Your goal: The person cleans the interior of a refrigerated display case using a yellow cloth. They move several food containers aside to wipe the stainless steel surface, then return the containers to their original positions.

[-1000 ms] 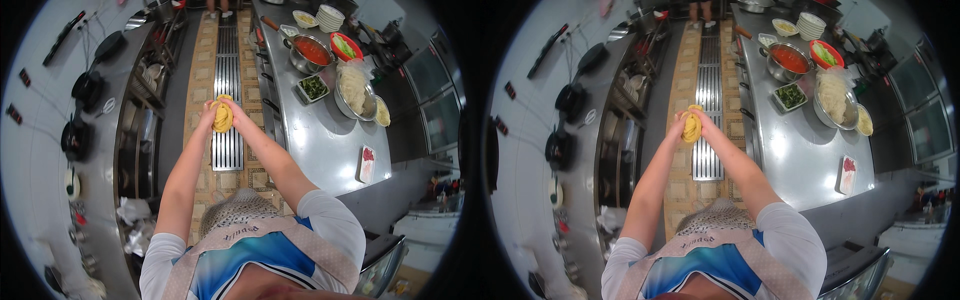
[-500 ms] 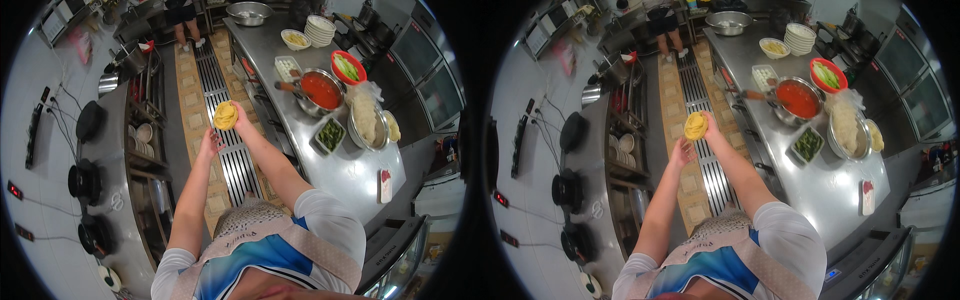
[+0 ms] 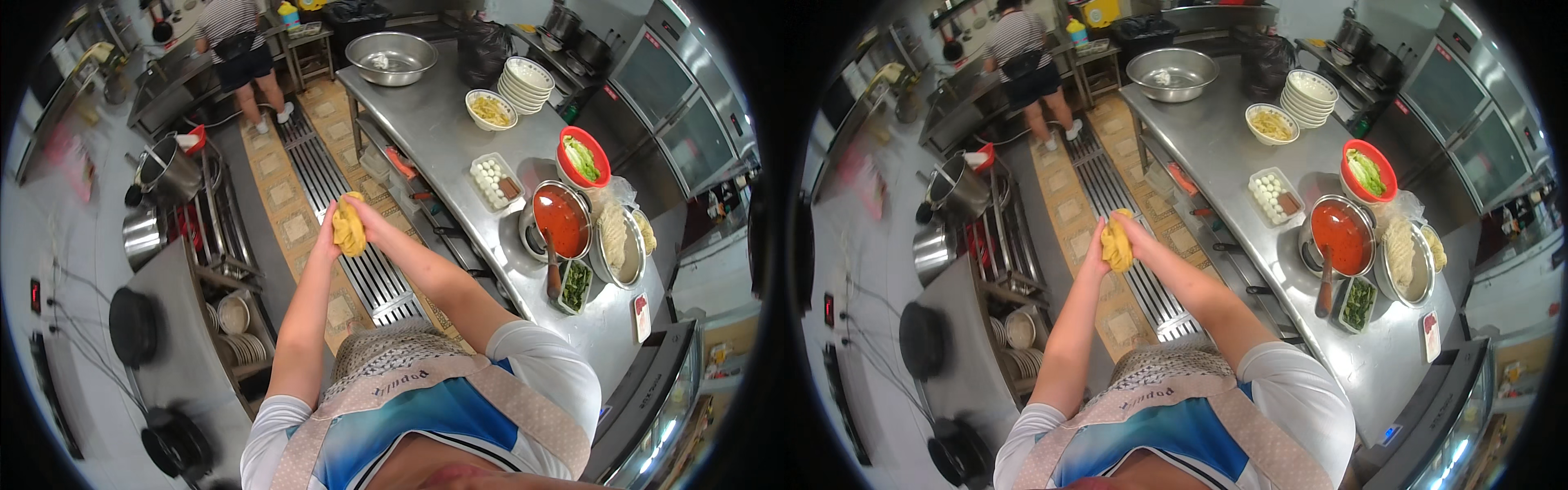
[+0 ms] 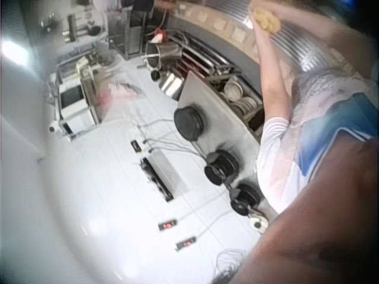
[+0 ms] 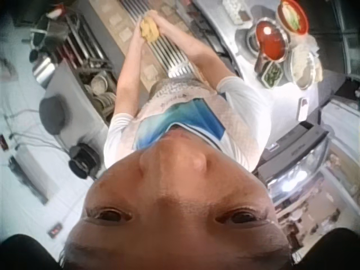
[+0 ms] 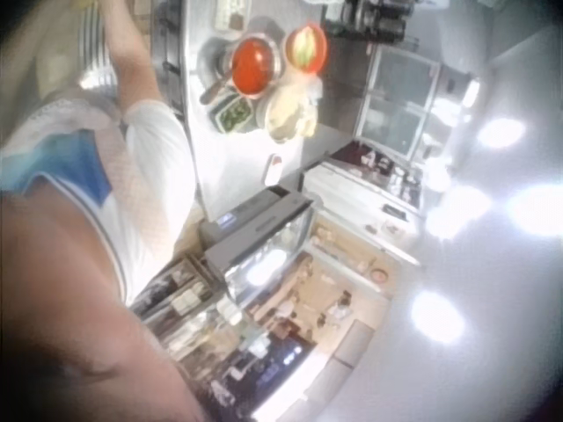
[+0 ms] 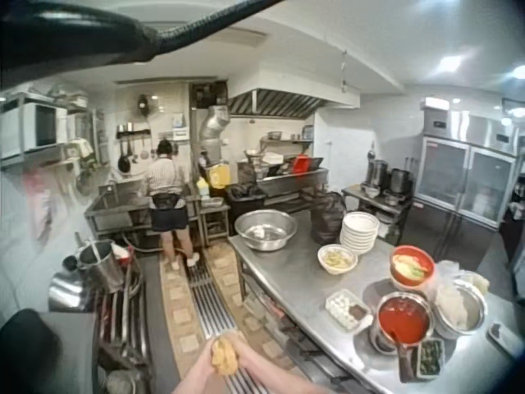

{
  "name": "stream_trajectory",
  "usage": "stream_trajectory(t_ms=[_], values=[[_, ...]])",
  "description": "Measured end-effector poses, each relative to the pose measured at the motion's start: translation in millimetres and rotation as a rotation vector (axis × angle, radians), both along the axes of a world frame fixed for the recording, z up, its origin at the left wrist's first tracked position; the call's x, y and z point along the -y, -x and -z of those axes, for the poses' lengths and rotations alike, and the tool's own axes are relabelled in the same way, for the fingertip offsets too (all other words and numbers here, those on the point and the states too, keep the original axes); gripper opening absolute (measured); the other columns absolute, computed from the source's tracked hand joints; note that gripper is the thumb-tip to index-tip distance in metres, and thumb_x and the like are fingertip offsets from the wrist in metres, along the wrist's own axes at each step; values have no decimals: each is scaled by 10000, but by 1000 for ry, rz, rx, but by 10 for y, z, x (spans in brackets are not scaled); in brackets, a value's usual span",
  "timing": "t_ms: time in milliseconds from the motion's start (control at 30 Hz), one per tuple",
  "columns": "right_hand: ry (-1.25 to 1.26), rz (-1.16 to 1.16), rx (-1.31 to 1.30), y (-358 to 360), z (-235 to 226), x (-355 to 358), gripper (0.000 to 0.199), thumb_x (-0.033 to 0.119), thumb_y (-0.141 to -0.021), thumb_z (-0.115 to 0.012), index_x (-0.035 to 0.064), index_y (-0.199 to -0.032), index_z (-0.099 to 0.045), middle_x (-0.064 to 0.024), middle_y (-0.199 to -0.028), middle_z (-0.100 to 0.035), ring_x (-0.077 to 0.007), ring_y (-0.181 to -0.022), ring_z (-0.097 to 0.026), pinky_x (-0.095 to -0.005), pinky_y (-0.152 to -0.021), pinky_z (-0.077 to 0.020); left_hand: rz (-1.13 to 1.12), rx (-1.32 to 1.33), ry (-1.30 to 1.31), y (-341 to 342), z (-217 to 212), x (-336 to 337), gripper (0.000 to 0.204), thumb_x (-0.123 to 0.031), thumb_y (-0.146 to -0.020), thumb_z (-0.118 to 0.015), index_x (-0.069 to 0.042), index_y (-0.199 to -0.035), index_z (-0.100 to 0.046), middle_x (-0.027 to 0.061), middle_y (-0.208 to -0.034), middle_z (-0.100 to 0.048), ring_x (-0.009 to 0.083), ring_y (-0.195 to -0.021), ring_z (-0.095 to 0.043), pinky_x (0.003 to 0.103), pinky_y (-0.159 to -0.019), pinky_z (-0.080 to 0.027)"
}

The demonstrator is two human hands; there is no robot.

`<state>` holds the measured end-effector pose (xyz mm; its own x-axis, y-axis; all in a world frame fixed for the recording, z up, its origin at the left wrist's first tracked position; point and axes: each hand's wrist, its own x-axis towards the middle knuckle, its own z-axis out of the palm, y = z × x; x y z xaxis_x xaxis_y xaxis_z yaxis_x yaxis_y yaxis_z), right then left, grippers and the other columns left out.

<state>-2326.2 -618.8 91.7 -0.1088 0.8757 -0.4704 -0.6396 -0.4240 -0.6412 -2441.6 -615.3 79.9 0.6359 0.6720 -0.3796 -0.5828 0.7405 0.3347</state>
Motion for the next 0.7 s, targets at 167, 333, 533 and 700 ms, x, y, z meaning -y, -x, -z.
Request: stream_trajectory(t_ms=[167, 333, 533, 700], values=[[-95, -231, 1056, 143, -144, -892, 617, 543, -891, -410, 9, -1172, -543, -194, -1101, -596, -303, -1069, -535, -451, -1005, -290, 18, 60, 46, 63, 217, -938, 413, -381, -907, -496, -71, -1178, -532, 102, -1126, -600, 266, -1019, -583, 395, -851, -489], [-63, -126, 484, -593, -107, -1822, 669, 563, -909, -377, -7, -1244, -483, -165, -1108, -593, -213, -980, -574, -327, -870, -437, -68, 104, 57, -226, 464, -1746, 380, -313, -874, -515, -78, -1172, -539, 83, -1068, -618, 242, -963, -601, 381, -819, -499], [-138, 387, 581, -3498, -873, -2863, 349, 365, -926, -459, 73, -1023, -624, -52, -857, -641, -128, -697, -577, -258, -637, -473, -179, 4, 98, -481, 423, -2729, 397, -316, -860, -526, -83, -1182, -529, 72, -1038, -625, 229, -905, -612, 372, -784, -520], [279, 1346, 1636, -6427, -1512, -2858, 607, 523, -748, -648, -60, -900, -575, -220, -864, -607, -368, -774, -587, -427, -717, -472, -256, 60, 105, -701, 402, -3397, 368, -307, -890, -476, -84, -1176, -535, 79, -1053, -623, 236, -882, -617, 373, -742, -541]])
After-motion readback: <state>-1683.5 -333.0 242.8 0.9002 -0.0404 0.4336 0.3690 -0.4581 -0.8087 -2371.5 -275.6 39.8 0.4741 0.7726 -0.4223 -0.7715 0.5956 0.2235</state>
